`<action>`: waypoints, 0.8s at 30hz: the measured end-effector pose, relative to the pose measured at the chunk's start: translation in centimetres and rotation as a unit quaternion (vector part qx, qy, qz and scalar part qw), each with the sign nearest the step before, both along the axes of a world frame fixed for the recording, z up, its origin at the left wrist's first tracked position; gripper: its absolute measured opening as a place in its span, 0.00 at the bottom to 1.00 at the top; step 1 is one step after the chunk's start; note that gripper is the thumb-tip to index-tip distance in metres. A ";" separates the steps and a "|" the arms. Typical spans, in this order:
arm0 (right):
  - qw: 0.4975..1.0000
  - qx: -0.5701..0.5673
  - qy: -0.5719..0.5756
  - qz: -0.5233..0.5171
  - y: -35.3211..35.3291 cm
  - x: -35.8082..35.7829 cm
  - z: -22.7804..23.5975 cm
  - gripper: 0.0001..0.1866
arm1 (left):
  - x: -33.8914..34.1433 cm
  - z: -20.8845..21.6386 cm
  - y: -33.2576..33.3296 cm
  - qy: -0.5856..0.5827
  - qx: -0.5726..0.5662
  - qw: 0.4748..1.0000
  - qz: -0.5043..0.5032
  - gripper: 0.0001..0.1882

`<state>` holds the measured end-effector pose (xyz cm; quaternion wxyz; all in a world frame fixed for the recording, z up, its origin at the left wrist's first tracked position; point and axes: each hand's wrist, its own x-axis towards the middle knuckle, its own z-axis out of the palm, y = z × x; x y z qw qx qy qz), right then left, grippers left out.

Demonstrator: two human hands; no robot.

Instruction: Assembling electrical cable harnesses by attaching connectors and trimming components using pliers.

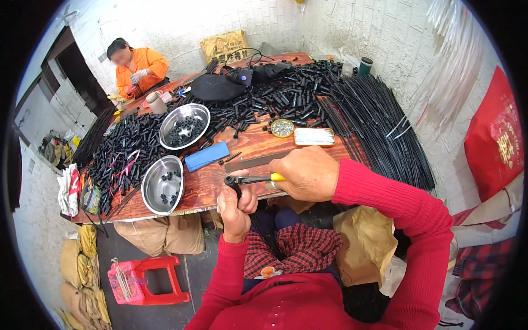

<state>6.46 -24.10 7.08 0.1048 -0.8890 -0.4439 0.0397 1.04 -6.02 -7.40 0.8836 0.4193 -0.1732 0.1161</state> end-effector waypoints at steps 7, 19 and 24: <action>0.999 -0.010 -0.025 -0.020 -0.1 -1.0 -0.3 0.08 | 0.0 0.5 -0.8 0.021 0.071 0.995 0.067 0.31; 0.998 0.013 -0.040 -0.046 -0.3 -1.0 -2.3 0.08 | 0.3 0.3 -1.3 0.026 0.103 0.990 0.094 0.31; 0.899 0.137 0.394 -0.133 -0.1 2.1 -6.9 0.15 | 0.9 0.1 -0.7 0.042 0.075 0.994 0.063 0.33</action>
